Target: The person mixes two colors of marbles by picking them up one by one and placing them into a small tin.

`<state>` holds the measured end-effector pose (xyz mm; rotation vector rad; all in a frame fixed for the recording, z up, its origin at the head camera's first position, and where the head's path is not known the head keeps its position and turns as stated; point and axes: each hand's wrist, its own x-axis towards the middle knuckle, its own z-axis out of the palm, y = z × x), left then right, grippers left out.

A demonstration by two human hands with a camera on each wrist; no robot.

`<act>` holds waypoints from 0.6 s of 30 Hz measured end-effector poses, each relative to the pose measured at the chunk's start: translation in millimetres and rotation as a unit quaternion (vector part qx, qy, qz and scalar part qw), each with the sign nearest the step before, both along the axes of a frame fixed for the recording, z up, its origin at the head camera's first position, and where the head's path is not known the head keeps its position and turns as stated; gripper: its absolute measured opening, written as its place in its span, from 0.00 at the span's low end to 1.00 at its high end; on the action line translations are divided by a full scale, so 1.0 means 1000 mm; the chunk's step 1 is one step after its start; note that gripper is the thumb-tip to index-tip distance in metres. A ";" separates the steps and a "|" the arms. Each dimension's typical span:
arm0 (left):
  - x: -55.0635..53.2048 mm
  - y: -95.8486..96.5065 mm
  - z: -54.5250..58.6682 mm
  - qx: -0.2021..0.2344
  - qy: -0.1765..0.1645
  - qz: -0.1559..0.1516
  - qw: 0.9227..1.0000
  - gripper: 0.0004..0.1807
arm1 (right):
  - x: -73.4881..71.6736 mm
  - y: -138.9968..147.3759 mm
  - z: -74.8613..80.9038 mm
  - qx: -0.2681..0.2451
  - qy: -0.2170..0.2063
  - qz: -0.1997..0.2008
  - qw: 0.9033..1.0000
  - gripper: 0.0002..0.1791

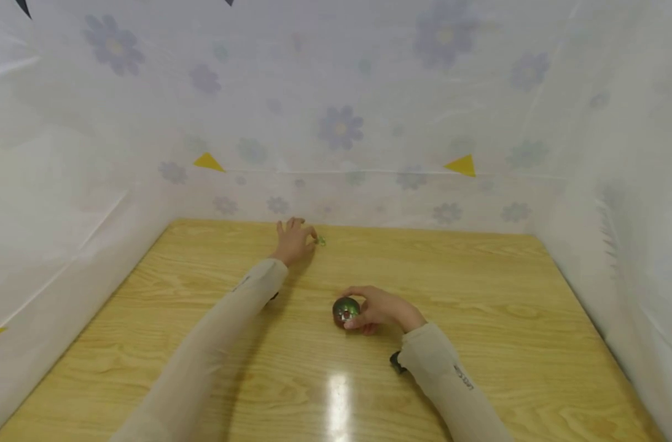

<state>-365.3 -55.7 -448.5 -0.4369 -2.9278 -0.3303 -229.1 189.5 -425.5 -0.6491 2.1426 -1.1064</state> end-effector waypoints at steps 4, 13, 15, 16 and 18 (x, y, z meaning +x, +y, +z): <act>0.001 0.000 0.001 -0.004 0.000 -0.001 1.000 0.09 | 0.000 0.000 0.000 -0.002 0.002 0.003 1.000 0.38; 0.002 0.001 0.003 -0.016 0.005 -0.004 1.000 0.09 | 0.001 0.000 0.002 -0.004 -0.005 -0.003 1.000 0.38; 0.003 0.001 0.002 -0.020 0.008 -0.005 1.000 0.09 | 0.001 0.000 0.002 -0.004 -0.005 -0.002 1.000 0.38; 0.003 0.001 0.002 -0.022 0.009 -0.006 1.000 0.09 | 0.001 0.000 0.003 -0.005 -0.004 -0.002 1.000 0.38; 0.003 0.001 0.001 -0.024 0.008 -0.006 1.000 0.09 | 0.001 0.000 0.003 -0.005 -0.004 -0.001 1.000 0.38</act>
